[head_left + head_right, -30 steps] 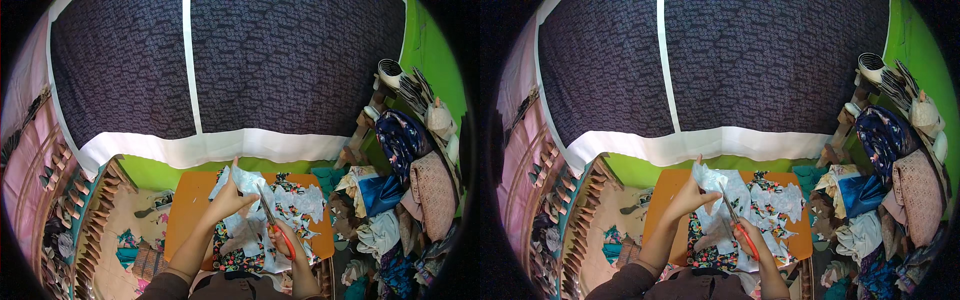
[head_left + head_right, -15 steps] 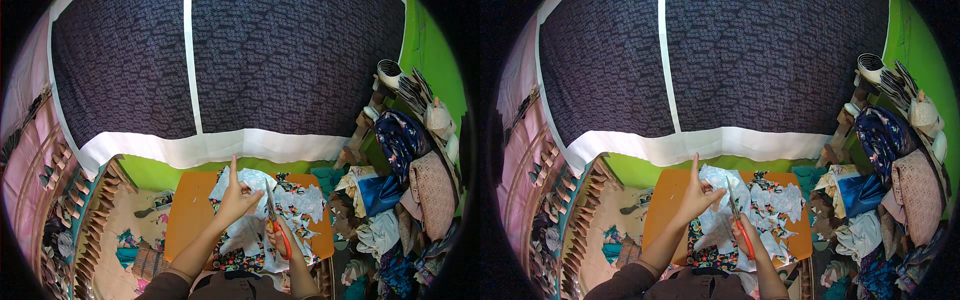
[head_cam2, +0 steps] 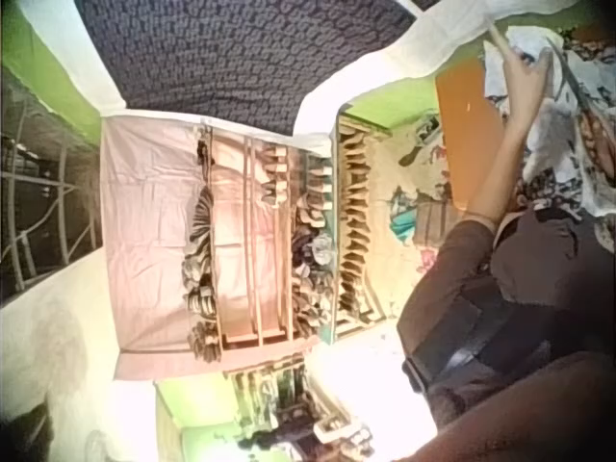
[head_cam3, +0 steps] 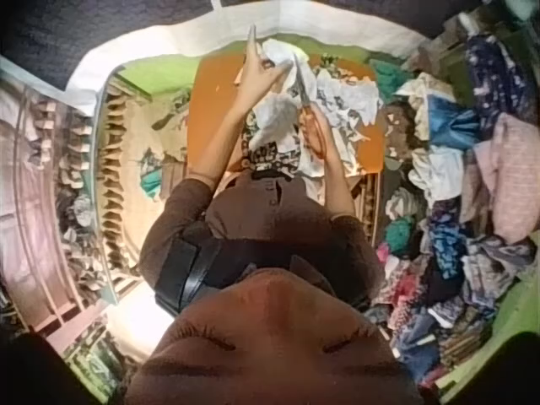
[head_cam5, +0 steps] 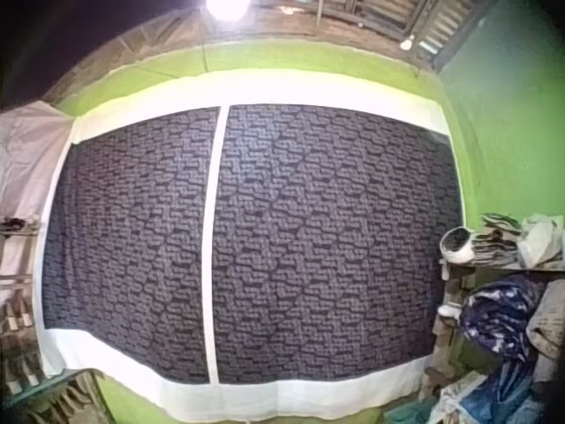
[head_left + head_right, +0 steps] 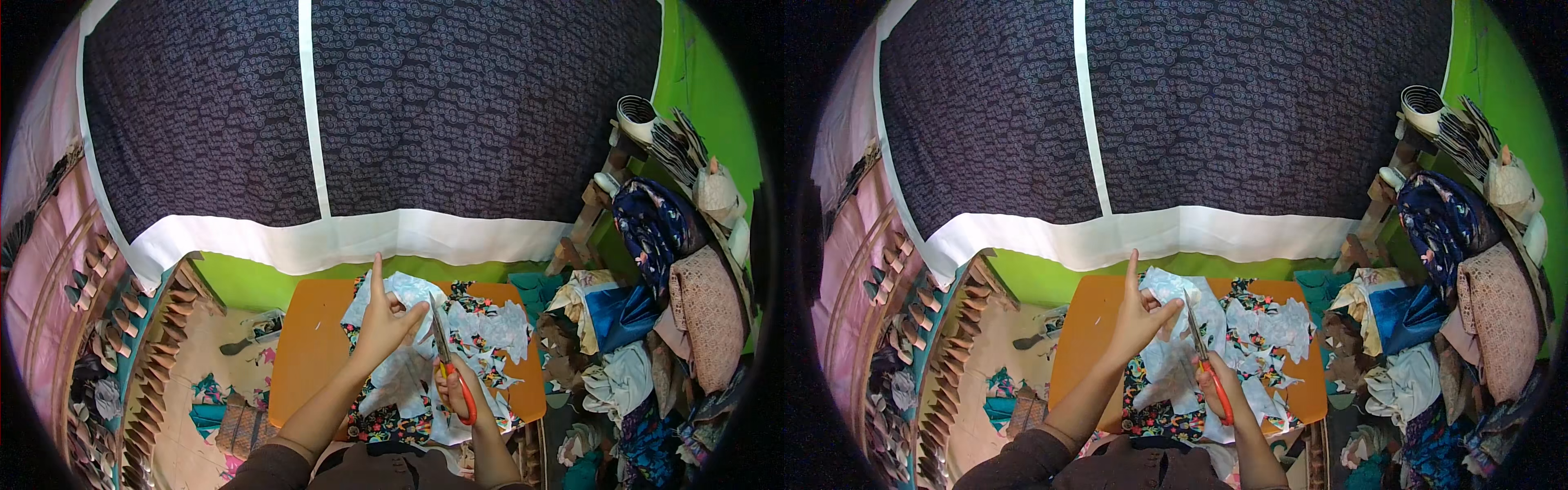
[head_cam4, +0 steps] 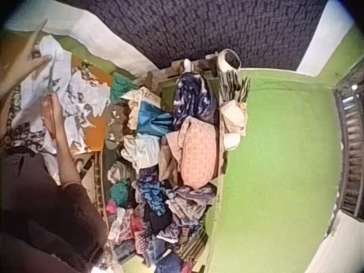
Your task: Cutting pattern pieces from floral printed fabric using scissors.
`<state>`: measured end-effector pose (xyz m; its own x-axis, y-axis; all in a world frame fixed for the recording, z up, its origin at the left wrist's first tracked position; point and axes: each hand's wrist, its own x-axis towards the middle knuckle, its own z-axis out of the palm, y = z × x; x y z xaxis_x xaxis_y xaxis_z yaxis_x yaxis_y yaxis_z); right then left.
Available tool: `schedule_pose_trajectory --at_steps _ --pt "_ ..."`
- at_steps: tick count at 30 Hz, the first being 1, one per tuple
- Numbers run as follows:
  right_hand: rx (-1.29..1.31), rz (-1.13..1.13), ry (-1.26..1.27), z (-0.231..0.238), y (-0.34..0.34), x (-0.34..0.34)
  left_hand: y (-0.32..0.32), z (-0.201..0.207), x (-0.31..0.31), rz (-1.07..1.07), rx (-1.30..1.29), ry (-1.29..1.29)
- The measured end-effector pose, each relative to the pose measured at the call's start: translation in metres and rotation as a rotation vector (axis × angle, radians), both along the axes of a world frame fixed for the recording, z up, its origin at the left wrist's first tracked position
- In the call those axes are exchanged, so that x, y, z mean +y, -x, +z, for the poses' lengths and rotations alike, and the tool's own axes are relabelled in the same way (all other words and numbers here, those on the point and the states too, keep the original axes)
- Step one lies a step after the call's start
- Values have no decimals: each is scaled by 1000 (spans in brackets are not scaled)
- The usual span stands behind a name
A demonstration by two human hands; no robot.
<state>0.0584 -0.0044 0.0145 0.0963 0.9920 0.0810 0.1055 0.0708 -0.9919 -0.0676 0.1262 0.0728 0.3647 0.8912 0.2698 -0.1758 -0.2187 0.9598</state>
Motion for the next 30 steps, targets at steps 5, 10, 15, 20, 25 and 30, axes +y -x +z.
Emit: schedule_pose_trajectory --at_steps 5,10,15,20,25,30 --pt "-49 -14 -45 -10 -1 2 -2 0 -1 -13 -8 -4" --pt "29 -8 -34 -13 -2 5 -1 8 -7 -11 131 2" --pt "-17 -21 -1 -9 -4 2 5 10 -2 -36 170 36" --pt "25 57 -41 -8 -5 5 9 9 2 -63 252 -66" --pt "228 69 110 -2 -1 7 11 18 -2 -23 493 -192" --pt "216 74 127 -3 -4 2 12 13 2 -52 451 -202"
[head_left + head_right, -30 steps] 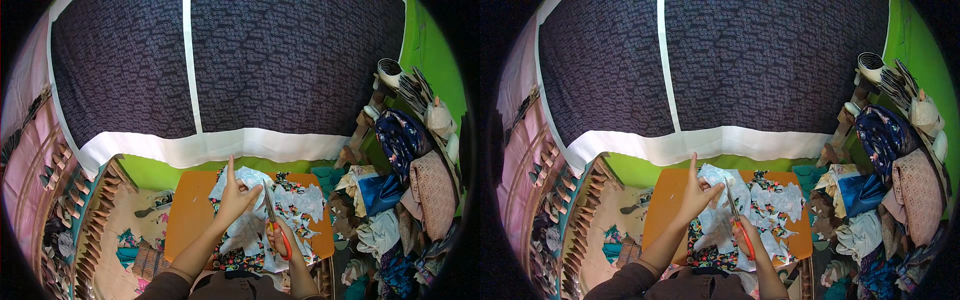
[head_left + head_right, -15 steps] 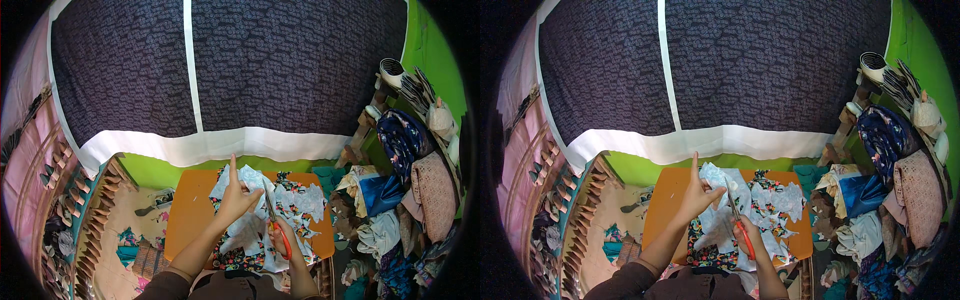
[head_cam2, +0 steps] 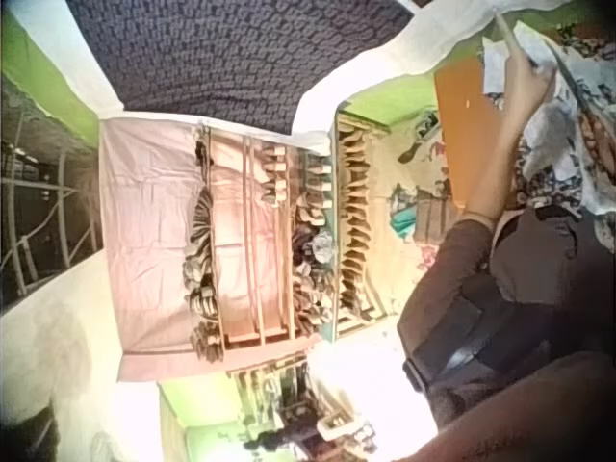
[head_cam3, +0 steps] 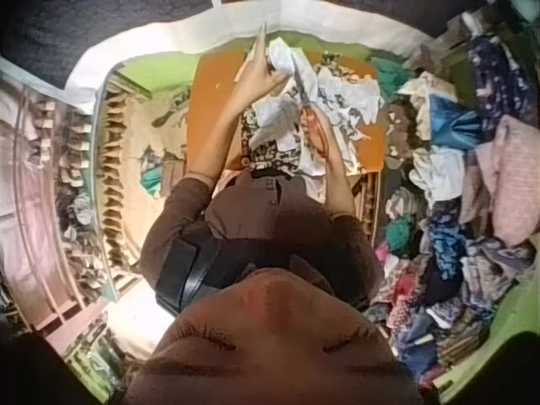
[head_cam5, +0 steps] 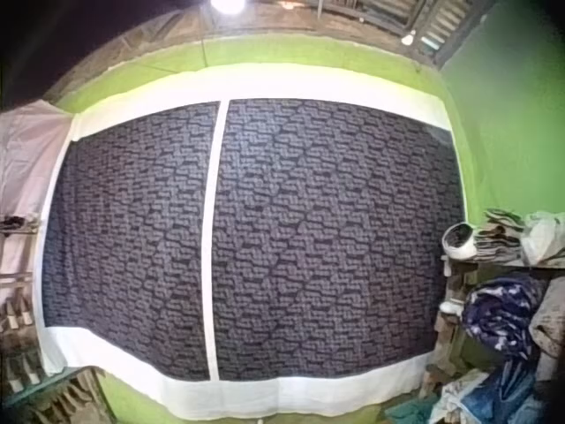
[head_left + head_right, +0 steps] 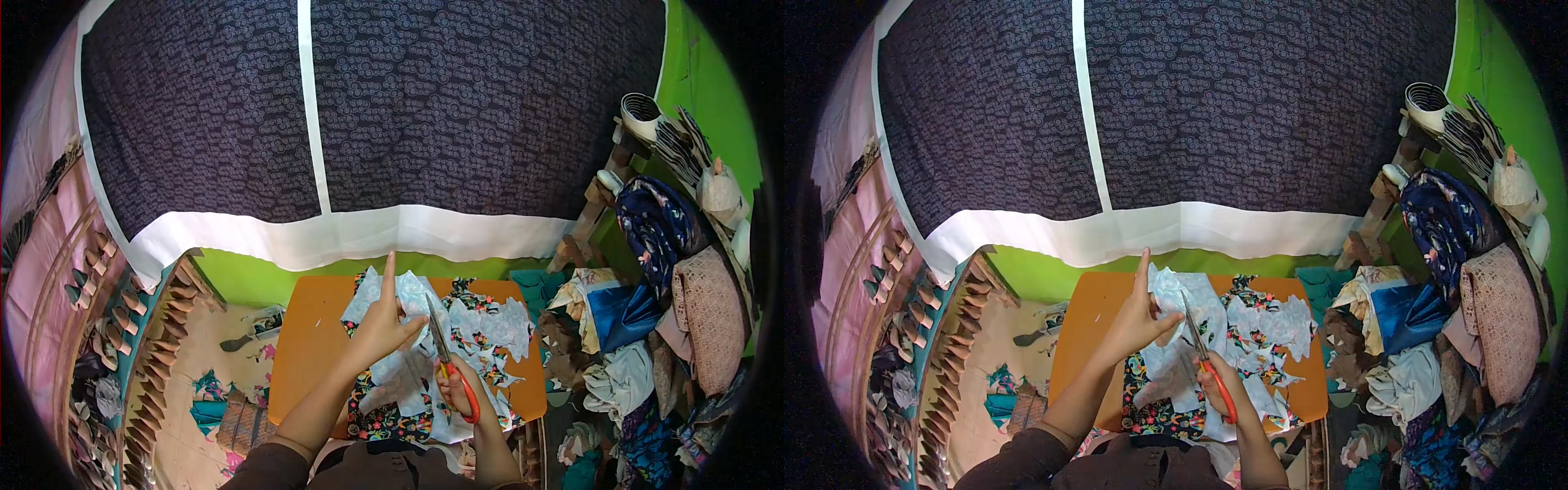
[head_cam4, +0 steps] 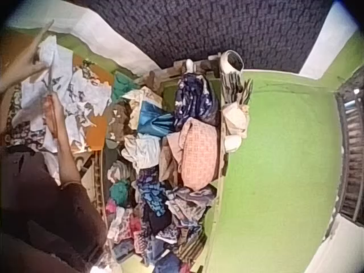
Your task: Cutting pattern pieces from floral printed fabric using scissors.
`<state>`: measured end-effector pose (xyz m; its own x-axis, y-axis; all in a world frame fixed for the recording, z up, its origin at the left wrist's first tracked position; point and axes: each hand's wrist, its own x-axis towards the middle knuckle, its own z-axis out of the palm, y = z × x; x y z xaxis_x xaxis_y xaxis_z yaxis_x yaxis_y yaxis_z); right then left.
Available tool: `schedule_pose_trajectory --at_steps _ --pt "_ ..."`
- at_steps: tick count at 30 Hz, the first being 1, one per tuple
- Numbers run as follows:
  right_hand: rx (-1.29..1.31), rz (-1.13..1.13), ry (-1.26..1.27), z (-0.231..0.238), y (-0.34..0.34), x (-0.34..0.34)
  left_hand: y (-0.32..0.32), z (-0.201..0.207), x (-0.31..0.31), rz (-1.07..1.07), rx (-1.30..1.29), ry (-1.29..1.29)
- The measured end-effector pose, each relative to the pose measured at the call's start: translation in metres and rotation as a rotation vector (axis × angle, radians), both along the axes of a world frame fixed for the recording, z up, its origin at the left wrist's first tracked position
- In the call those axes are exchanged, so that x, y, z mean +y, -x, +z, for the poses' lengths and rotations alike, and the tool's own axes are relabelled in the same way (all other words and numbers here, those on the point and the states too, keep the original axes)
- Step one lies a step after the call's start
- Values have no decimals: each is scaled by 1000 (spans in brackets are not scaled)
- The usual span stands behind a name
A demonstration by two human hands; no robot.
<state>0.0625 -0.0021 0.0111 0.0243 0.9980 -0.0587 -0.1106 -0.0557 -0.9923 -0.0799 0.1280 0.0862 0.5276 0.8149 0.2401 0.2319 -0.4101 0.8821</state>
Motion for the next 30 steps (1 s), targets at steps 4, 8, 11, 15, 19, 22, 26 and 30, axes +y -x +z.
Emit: schedule_pose_trajectory --at_steps 4,8,11,15,19,22,26,30 --pt "-149 -28 -69 -3 -3 0 -5 -15 3 19 -240 6" --pt "-265 -29 -71 4 1 -1 -7 -16 4 51 -371 95" --pt "-217 -61 -134 2 5 2 -6 -7 -2 27 -304 178" --pt "-148 -44 -152 -6 2 3 -8 -7 -4 70 -227 59" --pt "-264 -97 -115 -3 1 -2 -5 -5 -2 79 -212 69" --pt "-208 -68 -88 -1 0 -1 -3 -4 -1 48 -224 72" --pt "-50 -28 -94 -9 1 0 0 2 -2 17 -84 49" --pt "-45 -31 -77 -2 4 2 0 -4 -1 -26 -127 4"
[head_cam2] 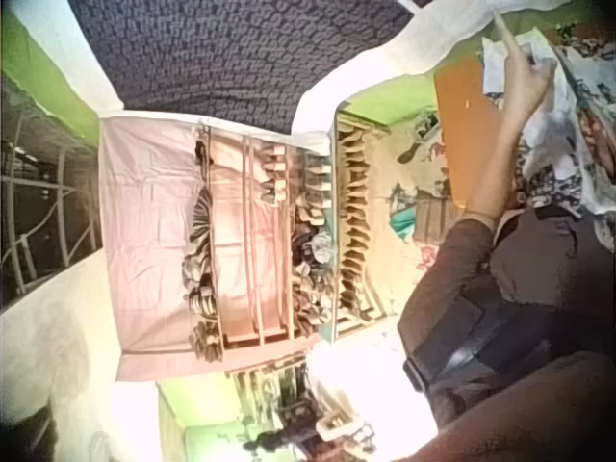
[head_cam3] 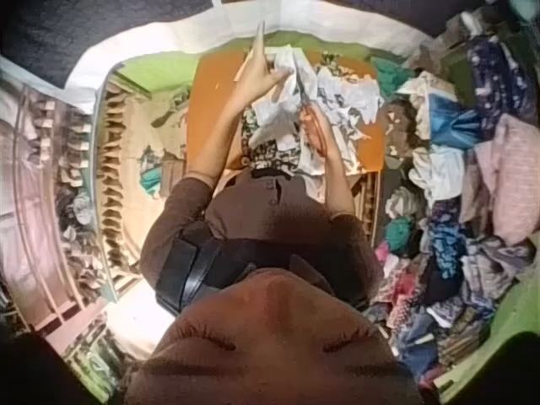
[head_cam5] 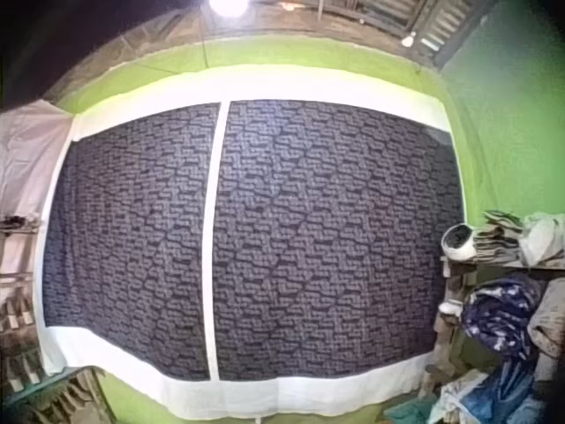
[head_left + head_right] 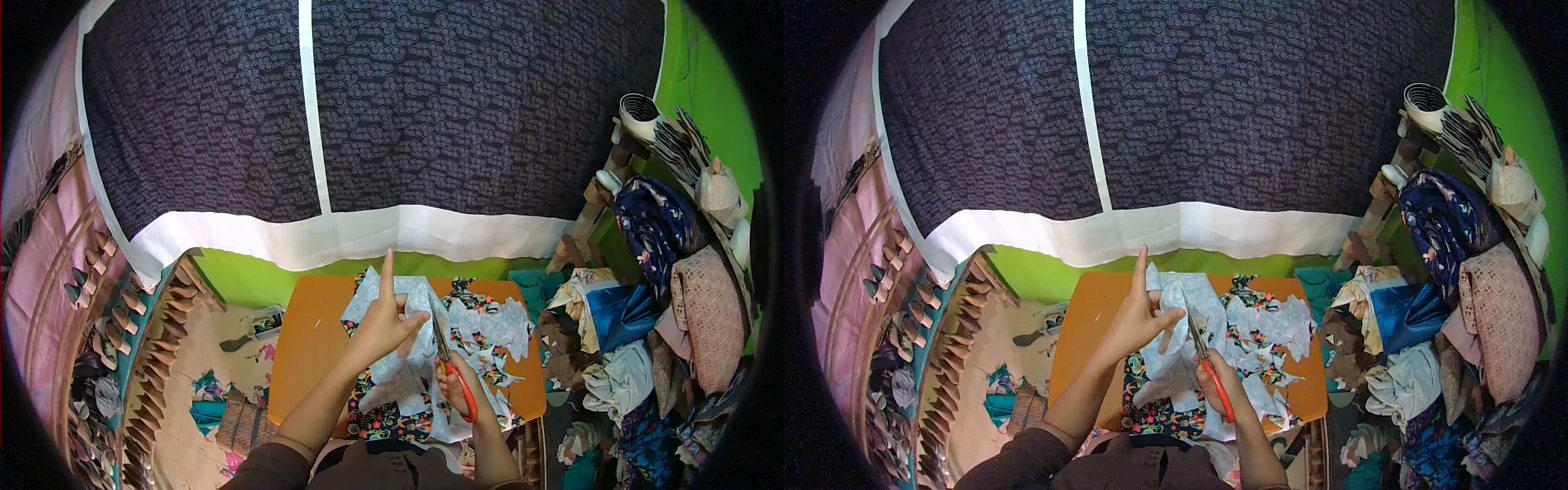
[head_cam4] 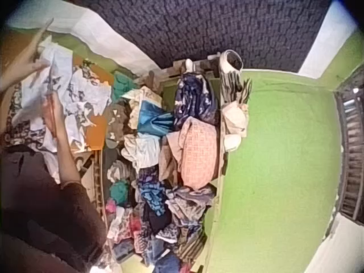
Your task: Cutting pattern pieces from floral printed fabric using scissors.
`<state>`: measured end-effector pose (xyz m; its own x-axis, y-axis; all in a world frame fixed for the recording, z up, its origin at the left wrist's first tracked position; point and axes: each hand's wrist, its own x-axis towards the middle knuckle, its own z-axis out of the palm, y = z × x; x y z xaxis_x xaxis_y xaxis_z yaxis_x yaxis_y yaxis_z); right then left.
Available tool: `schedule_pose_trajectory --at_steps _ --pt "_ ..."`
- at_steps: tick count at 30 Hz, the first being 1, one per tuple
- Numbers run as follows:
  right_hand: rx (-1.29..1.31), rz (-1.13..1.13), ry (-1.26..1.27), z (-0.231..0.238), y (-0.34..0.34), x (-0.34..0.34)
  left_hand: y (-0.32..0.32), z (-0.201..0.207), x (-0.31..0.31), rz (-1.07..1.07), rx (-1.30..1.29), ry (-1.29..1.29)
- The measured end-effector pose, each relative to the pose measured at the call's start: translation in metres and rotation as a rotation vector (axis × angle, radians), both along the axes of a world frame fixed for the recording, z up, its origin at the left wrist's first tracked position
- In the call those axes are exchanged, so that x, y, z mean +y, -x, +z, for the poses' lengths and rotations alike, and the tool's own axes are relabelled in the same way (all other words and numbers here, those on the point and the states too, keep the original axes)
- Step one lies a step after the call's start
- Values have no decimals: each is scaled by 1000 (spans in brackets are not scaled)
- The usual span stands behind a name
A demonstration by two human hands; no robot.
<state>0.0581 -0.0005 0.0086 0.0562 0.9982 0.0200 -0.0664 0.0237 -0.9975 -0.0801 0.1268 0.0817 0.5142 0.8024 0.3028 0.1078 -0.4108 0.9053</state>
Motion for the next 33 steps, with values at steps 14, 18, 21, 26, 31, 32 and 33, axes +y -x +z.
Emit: schedule_pose_trajectory --at_steps 14,18,21,26,31,32,33 --pt "-171 16 12 3 -4 -6 -2 -2 0 120 -18 -30" --pt "-173 -8 -36 7 1 -5 -1 3 -6 75 8 -14" --pt "-152 15 30 8 2 -4 -1 3 -6 75 13 -34" --pt "-218 -16 -33 -1 -5 -5 0 3 -5 87 29 -23" --pt "-235 2 0 12 -2 -7 1 6 -3 53 50 -28" --pt "-181 22 47 16 1 -6 1 5 -3 52 50 -27" --pt "-180 21 48 16 2 -6 0 4 -4 9 68 -38"
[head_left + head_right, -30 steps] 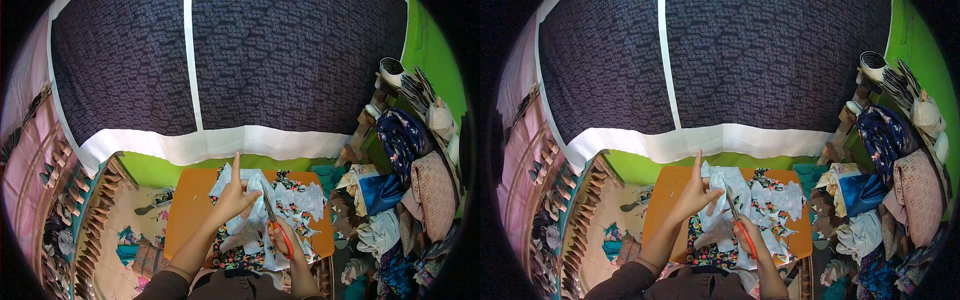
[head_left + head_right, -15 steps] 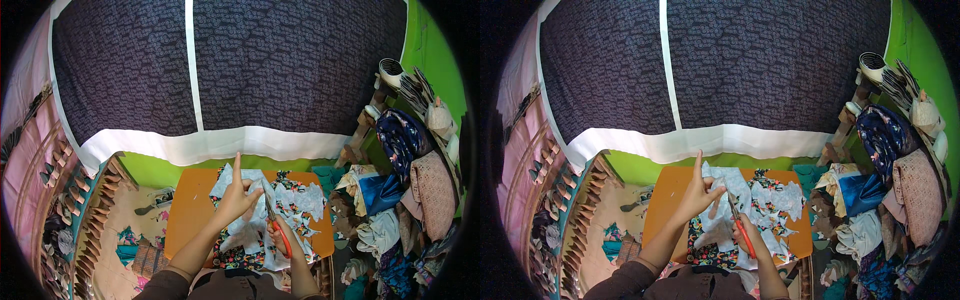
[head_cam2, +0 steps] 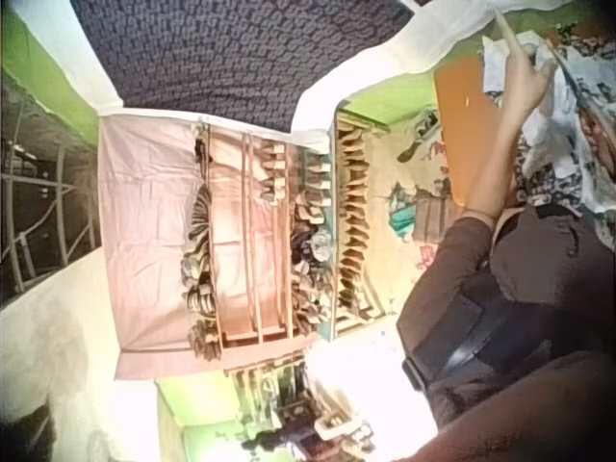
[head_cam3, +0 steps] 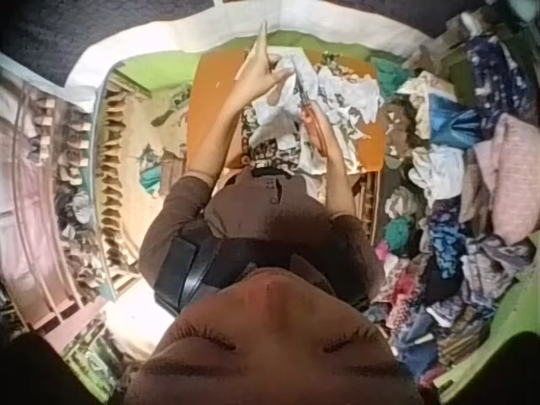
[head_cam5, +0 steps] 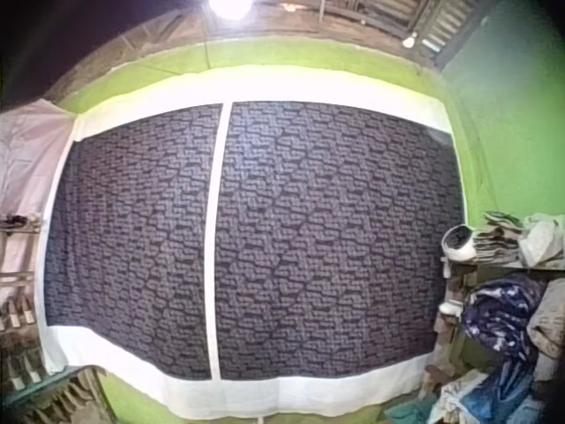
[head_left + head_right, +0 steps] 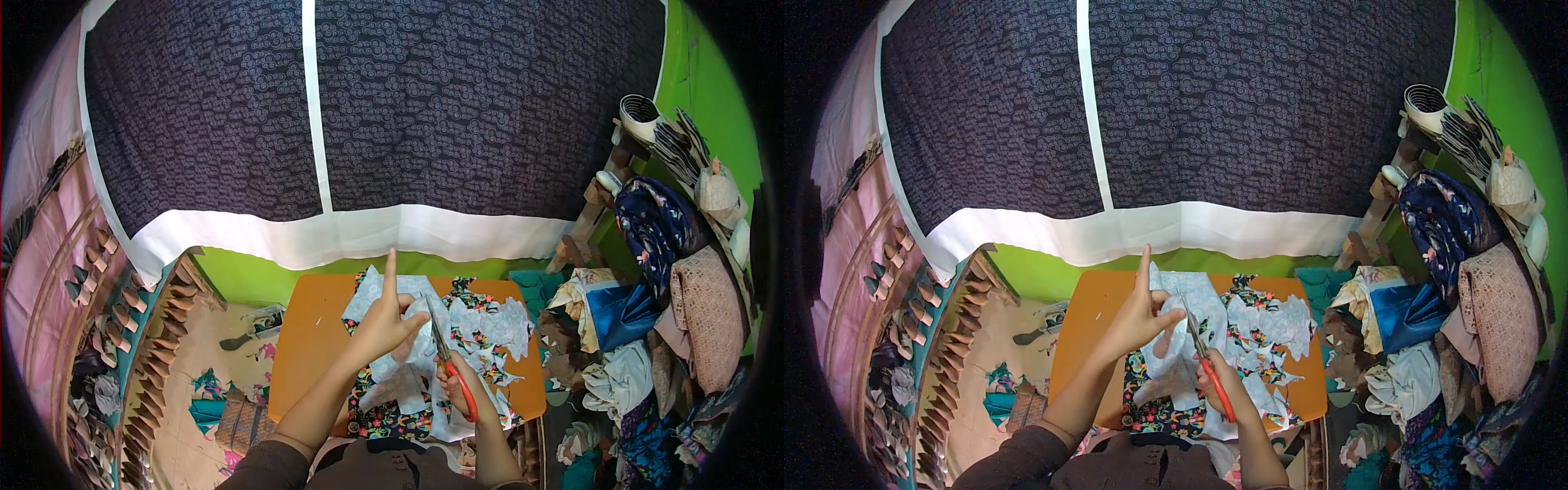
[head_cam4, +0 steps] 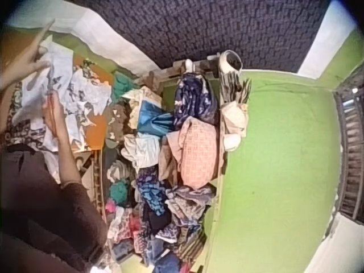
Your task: Cutting pattern pieces from floral printed fabric using scissors.
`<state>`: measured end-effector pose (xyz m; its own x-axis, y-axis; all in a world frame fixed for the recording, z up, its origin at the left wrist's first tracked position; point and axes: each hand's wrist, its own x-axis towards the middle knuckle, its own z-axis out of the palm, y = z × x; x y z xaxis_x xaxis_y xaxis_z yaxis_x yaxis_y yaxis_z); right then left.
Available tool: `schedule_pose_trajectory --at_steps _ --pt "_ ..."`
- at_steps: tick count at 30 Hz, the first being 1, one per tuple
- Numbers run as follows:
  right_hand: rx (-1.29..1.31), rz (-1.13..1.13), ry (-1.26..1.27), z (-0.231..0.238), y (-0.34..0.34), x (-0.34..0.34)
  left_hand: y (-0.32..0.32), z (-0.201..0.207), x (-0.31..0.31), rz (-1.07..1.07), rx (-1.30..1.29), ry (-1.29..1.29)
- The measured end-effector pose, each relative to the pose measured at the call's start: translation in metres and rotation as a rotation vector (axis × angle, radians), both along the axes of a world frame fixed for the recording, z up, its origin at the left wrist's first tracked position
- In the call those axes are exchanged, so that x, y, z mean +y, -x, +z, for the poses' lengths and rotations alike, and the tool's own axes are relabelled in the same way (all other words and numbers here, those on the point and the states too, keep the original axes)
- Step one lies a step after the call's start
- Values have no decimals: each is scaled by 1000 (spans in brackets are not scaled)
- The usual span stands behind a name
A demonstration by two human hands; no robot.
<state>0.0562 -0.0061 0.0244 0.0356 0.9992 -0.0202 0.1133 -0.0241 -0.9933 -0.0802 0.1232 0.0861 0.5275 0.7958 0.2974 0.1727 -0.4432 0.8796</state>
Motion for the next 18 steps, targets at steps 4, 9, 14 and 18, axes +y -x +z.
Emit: schedule_pose_trajectory --at_steps 4,9,14,18 --pt "19 -16 -40 -4 1 3 2 -1 0 -38 30 -11" --pt "35 -16 -47 -11 -3 1 0 -2 1 -11 6 27" --pt "47 -20 -50 -16 -3 3 -5 -14 4 12 -250 133" --pt "98 -14 -33 -15 -2 2 -7 -4 -3 8 -186 131"
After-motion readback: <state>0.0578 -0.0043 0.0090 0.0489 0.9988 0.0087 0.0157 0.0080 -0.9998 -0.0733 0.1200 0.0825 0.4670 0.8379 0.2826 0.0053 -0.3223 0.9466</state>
